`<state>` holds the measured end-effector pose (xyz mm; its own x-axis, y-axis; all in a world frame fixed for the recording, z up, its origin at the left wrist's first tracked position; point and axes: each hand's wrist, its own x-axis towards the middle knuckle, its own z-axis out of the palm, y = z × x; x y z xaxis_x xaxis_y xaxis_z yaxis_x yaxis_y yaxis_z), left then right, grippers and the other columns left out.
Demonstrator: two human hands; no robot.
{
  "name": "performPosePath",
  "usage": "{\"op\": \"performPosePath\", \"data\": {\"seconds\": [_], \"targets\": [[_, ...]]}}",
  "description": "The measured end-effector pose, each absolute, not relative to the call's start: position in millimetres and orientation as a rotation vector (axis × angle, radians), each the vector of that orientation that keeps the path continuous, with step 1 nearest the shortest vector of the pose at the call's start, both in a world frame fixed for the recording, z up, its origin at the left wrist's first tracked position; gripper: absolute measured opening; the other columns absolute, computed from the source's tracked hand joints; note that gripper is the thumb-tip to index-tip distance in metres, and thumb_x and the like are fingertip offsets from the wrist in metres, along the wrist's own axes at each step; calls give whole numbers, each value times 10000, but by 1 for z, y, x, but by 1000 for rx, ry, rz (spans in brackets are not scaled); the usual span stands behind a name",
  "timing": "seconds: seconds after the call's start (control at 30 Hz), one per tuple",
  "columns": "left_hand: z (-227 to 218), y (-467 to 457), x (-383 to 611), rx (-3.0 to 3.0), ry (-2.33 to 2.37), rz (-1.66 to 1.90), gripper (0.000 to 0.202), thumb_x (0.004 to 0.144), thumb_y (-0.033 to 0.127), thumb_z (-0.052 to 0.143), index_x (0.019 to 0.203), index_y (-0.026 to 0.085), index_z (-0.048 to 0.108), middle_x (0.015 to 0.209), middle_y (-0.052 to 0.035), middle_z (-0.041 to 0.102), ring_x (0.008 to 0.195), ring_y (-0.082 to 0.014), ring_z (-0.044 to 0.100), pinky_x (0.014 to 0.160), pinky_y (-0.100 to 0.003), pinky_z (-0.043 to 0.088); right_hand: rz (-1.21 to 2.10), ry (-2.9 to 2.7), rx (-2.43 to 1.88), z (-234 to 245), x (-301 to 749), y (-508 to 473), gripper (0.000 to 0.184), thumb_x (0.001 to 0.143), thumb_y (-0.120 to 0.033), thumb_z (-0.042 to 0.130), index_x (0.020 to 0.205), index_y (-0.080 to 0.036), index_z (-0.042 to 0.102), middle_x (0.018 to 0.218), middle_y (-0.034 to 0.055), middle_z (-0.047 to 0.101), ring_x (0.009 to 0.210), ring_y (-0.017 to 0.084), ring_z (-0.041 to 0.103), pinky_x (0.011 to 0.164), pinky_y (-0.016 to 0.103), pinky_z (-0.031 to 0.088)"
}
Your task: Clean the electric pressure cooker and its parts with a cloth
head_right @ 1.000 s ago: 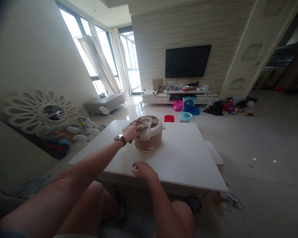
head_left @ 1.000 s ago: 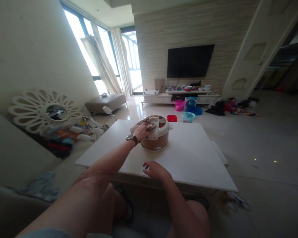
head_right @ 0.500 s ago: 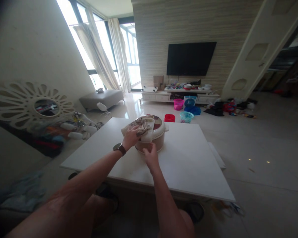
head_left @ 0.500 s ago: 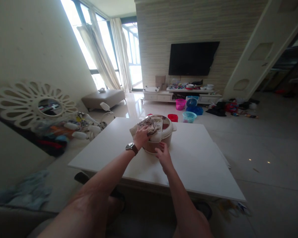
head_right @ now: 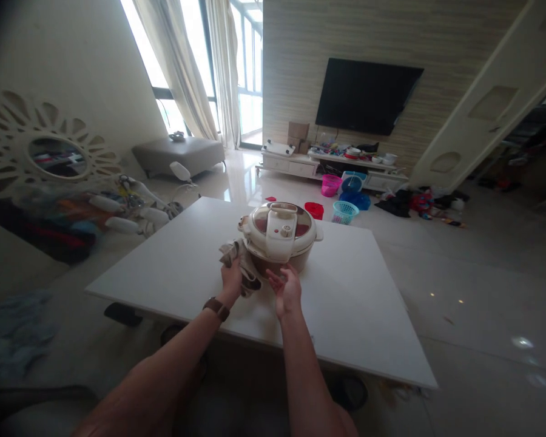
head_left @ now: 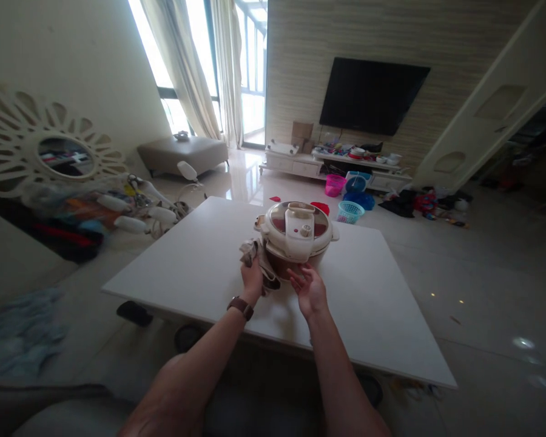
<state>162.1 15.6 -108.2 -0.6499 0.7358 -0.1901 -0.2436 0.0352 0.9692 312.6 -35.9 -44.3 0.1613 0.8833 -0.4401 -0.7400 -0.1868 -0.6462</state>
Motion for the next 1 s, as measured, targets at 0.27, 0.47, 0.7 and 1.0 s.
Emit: {"op": "performPosePath", "data": {"seconds": [0.27,0.47,0.7,1.0], "targets": [[-102,37,177,687,1585,1627,195,918,195,669,1067,184,794,1095,-112,830,1106,-294,779,1046,-422,584,1548,-160,-916,-35,312,-38,227,760,-157,695,968,-239,654,907,-46,783,704,166,806,549,203,552],[-135,10,192,704,1569,1572,236,882,139,655,1072,186,787,1075,-130,823,1149,-290,772,1072,-432,576,1589,-166,-921,-34,312,-39,236,756,-147,681,966,-251,654,895,-66,795,543,111,695,472,191,485],[-135,8,185,446,1554,1511,211,816,187,694,1014,174,767,940,-90,808,909,-263,780,841,-369,622,1562,-39,-866,-37,293,-35,336,713,-70,686,976,-272,633,775,-132,723,482,78,588,453,179,435],[-99,42,153,490,1526,1753,268,850,262,745,1096,169,793,1074,-96,822,1029,-249,773,924,-358,622,1568,-18,-893,-52,283,-39,181,971,-383,744,902,-253,640,771,-68,718,457,68,430,440,198,359]]}}
